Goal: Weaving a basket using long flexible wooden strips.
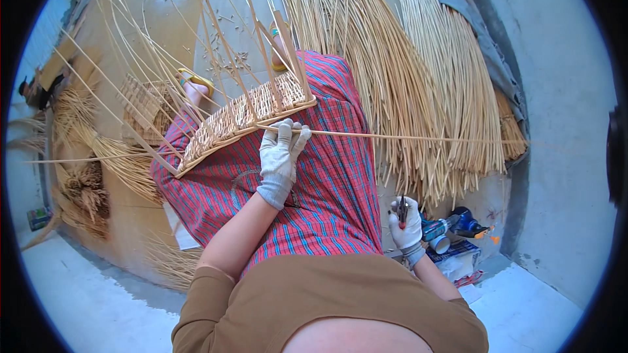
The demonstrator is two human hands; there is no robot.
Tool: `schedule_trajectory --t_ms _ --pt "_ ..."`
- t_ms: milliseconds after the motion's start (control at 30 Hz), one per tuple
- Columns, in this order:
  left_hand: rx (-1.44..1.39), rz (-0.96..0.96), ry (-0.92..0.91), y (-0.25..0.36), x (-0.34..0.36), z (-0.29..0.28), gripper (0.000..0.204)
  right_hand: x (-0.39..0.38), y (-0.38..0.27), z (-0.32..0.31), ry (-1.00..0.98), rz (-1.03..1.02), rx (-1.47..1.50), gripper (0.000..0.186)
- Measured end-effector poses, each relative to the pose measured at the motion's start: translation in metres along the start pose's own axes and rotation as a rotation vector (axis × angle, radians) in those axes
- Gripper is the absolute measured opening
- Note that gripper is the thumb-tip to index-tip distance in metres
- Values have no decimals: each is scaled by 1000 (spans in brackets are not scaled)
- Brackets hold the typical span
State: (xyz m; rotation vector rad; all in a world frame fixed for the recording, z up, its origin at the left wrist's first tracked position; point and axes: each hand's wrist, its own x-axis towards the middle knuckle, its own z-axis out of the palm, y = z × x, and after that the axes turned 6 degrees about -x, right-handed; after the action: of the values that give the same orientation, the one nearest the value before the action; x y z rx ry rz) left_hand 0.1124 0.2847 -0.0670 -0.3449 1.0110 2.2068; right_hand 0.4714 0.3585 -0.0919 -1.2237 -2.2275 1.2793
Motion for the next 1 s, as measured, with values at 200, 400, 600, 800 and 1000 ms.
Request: schedule_trajectory --t_ms 200,400,600,800,1000 --pt "197 -87 -124 11 -24 -15 21 107 -192 4 69 -519 -378 71" --pt "275 -106 -257 15 -48 -39 21 166 -224 74 -140 -752 -835 73" --pt "313 -128 -276 23 -53 -38 18 163 -219 84 -261 -717 -885 87" --pt "340 -166 -298 23 -50 -44 19 163 -235 78 -428 -553 -893 85" --pt "332 -205 -266 23 -47 -43 21 178 -205 87 -512 -455 -822 38"
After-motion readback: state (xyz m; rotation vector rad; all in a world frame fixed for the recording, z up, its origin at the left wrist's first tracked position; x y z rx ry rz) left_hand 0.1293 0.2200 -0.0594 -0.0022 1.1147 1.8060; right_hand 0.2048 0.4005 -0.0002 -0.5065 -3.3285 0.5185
